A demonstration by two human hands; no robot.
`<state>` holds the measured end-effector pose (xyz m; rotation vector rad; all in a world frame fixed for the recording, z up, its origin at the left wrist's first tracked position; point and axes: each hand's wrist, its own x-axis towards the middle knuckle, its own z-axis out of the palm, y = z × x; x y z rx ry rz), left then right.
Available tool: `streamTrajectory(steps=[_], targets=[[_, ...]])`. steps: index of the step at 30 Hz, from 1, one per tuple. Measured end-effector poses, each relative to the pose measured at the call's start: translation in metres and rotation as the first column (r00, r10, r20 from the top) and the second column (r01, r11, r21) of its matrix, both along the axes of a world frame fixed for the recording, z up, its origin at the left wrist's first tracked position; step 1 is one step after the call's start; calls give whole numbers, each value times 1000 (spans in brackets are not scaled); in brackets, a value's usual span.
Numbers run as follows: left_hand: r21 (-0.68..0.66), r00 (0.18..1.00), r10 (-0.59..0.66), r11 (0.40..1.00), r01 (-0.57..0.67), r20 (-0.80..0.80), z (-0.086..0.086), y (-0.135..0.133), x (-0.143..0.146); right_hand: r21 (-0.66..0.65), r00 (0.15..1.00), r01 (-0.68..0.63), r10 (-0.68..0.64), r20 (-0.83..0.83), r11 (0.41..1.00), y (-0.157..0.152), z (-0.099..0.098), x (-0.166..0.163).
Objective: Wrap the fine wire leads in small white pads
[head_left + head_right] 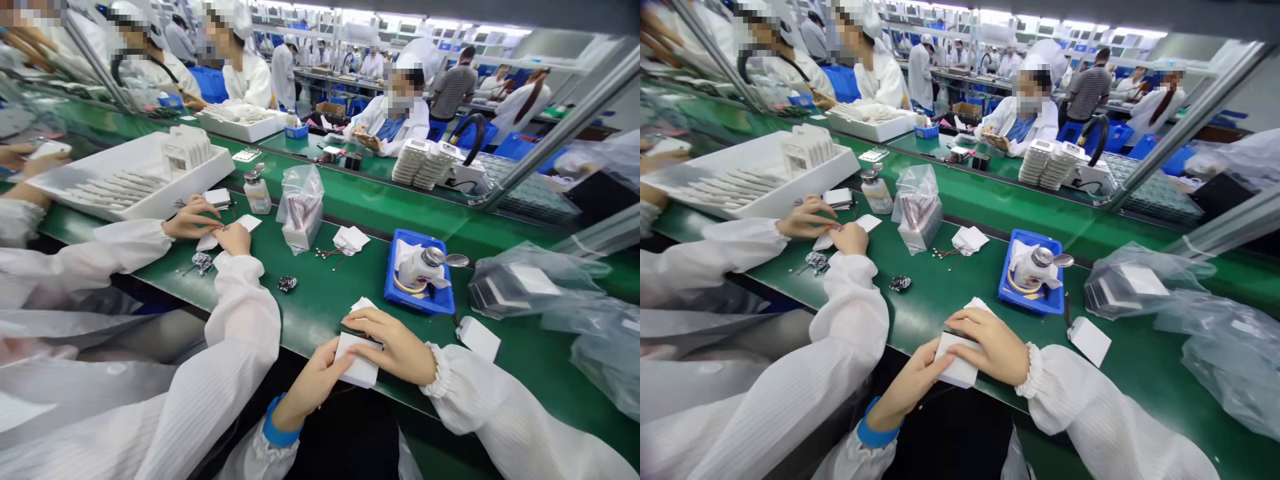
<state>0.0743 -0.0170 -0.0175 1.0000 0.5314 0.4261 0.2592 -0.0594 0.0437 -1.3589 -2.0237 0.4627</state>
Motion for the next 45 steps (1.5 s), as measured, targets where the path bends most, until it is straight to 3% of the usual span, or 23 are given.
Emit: streamTrajectory(steps=[4,9,13,28,34,38,45], targets=[[41,1000,21,999,-21,1,-4,10,2,-35,999,16,-17,-42,999,21,-20,-11],[9,999,44,999,-44,-12,-10,24,7,85,992,107,-101,-77,991,28,-45,-16],[32,999,32,999,-31,-18,-11,28,8,158,988,117,-98,-123,980,29,-54,-16],[18,999,0,1000,0,-44,-5,30,7,155,964,87,-44,-264,984,33,-52,-16],[88,985,-49,994,64,-164,-8,28,6,-18,958,126,-126,-258,992,36,-43,-16],[95,985,-71,992,86,-158,-12,28,7,107,985,89,-72,-159,990,35,-47,-16],[80,993,-82,993,89,-86,-13,29,7,195,980,98,-60,-191,976,32,-55,-18]])
